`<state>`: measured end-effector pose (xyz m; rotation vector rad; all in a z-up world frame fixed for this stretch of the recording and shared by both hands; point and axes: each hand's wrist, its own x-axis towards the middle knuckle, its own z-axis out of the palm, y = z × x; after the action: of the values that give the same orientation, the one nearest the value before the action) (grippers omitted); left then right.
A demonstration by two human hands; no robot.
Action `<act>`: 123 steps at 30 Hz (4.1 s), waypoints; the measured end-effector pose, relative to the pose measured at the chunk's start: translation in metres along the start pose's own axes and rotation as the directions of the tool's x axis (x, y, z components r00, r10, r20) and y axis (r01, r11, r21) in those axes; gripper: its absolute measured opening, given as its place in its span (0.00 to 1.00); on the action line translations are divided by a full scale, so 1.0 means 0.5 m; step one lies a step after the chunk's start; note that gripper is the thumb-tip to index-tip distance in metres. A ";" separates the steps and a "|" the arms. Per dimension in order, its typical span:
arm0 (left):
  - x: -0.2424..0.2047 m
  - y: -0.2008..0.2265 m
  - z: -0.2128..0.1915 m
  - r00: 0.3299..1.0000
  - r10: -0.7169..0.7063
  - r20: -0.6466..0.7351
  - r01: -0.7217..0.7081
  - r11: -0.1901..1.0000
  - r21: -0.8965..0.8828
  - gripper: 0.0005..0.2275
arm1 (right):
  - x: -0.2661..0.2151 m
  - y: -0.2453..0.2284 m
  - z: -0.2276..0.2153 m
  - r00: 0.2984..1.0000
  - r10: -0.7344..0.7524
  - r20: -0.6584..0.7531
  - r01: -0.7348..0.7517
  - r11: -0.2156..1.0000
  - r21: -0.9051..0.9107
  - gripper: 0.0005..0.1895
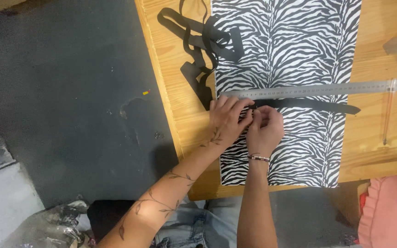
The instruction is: The person measures a piece of zebra-print fabric on a wooden table using a metal ruler. They align the ruler horizontally and vertically to check dimensions, then place a black strap on the fabric and measure it as well.
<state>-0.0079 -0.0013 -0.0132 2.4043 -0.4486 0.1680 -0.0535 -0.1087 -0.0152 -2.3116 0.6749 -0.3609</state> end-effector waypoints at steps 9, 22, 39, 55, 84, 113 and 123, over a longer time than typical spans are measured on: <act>0.053 0.013 -0.012 0.995 -0.025 0.100 0.026 1.000 -0.010 0.03 | 0.012 -0.009 0.004 0.999 0.038 0.022 -0.038 0.999 -0.002 0.04; 0.072 0.052 -0.070 0.966 -0.112 0.231 0.112 0.994 0.014 0.08 | 0.017 -0.042 -0.013 0.995 0.097 0.033 -0.098 0.995 0.026 0.04; 0.045 0.010 -0.015 0.965 -0.078 0.251 0.092 0.995 -0.045 0.06 | -0.004 -0.053 -0.008 0.993 0.112 0.028 -0.107 0.986 -0.129 0.02; 0.054 0.010 -0.021 0.973 -0.044 0.227 0.044 0.999 0.005 0.05 | 0.005 -0.036 0.016 0.993 0.094 -0.068 -0.099 0.993 -0.068 0.03; -0.043 0.085 -0.030 0.964 0.099 0.246 -0.099 0.995 -0.013 0.29 | 0.118 0.040 -0.175 0.922 -0.378 0.080 0.381 0.924 -0.034 0.10; 0.155 0.287 0.150 0.940 -0.025 0.342 0.013 0.999 0.036 0.05 | 0.298 0.355 -0.415 0.980 -0.198 0.023 0.200 0.975 -0.097 0.08; 0.154 0.263 0.108 0.731 -0.291 0.617 0.256 0.955 0.147 0.23 | 0.399 0.340 -0.404 0.820 -0.464 0.336 0.564 0.755 -0.333 0.10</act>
<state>0.0165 -0.1511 0.0430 2.4988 -0.3730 -0.8074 -0.0374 -0.4363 0.0271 -2.8885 -0.0449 -0.1890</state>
